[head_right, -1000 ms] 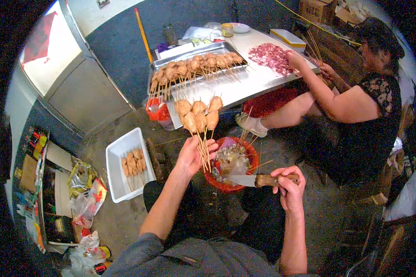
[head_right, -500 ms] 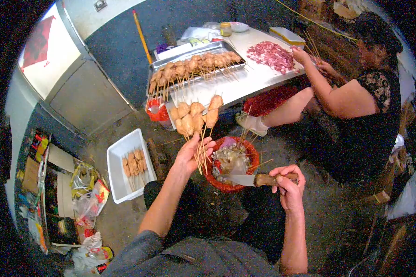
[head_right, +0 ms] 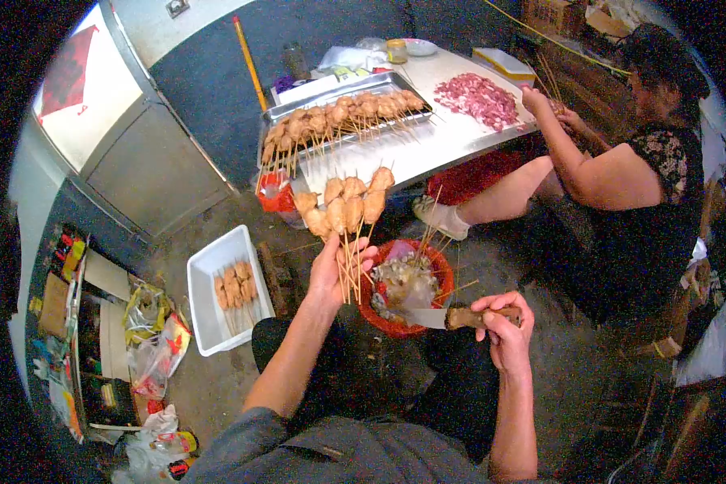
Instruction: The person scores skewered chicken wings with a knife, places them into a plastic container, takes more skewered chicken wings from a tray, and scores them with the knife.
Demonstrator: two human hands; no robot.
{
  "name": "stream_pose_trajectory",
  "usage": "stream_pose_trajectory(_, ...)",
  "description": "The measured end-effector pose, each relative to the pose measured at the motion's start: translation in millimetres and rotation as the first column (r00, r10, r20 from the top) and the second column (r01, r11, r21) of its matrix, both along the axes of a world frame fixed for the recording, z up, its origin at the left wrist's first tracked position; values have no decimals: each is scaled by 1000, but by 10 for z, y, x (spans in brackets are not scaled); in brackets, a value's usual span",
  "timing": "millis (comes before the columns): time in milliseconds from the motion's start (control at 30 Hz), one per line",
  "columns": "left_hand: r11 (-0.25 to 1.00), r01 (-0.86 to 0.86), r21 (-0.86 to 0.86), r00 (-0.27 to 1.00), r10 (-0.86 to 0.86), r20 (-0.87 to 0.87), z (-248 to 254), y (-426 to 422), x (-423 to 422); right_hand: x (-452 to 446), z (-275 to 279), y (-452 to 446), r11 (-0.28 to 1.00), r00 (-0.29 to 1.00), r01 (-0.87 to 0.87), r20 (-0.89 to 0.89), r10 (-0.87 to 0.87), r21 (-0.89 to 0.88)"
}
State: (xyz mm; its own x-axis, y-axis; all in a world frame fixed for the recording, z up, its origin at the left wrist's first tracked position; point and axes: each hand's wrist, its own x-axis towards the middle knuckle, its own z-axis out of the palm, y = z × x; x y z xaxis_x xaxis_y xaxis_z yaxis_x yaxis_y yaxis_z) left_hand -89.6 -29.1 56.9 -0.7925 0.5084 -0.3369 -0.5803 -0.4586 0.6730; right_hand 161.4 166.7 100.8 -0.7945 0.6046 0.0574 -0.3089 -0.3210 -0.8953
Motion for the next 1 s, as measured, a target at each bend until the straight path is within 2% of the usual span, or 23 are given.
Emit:
stream_pose_trajectory(133,999,-41,1,999,41,5,12,23,33,-2,5,-10,1000,1000,1,8,-1,21)
stream_pose_trajectory(267,998,-10,57,1000,9,15,-34,5,35,-6,1,-7,1000,1000,-1,4,1,24)
stream_pose_trajectory(333,994,61,89,987,-73,145,-43,12,14,-2,-2,1,1000,1000,-8,8,7,24)
stream_pose_trajectory(367,994,60,90,986,-73,148,-51,4,-8,1,-3,2,1000,1000,-14,12,14,25)
stream_pose_trajectory(433,958,243,151,963,-257,81,-38,-19,-45,-5,7,-10,999,1000,-11,12,11,31)
stream_pose_trajectory(567,973,216,79,966,-224,127,56,16,20,-9,22,-22,999,1000,-1,16,1,38)
stream_pose_trajectory(633,949,304,84,940,-313,134,94,-15,44,-5,10,-7,999,1000,0,19,-1,44)
stream_pose_trajectory(667,959,283,4,954,-282,103,103,-5,96,-5,7,-5,999,1000,1,21,-2,50)
stream_pose_trajectory(900,989,131,-63,990,-134,-40,-183,-73,466,-27,1,2,999,999,40,-15,-40,-17)
stream_pose_trajectory(1000,986,77,-148,993,-89,-77,-365,-72,561,-27,-13,13,993,994,100,-42,-102,-55)
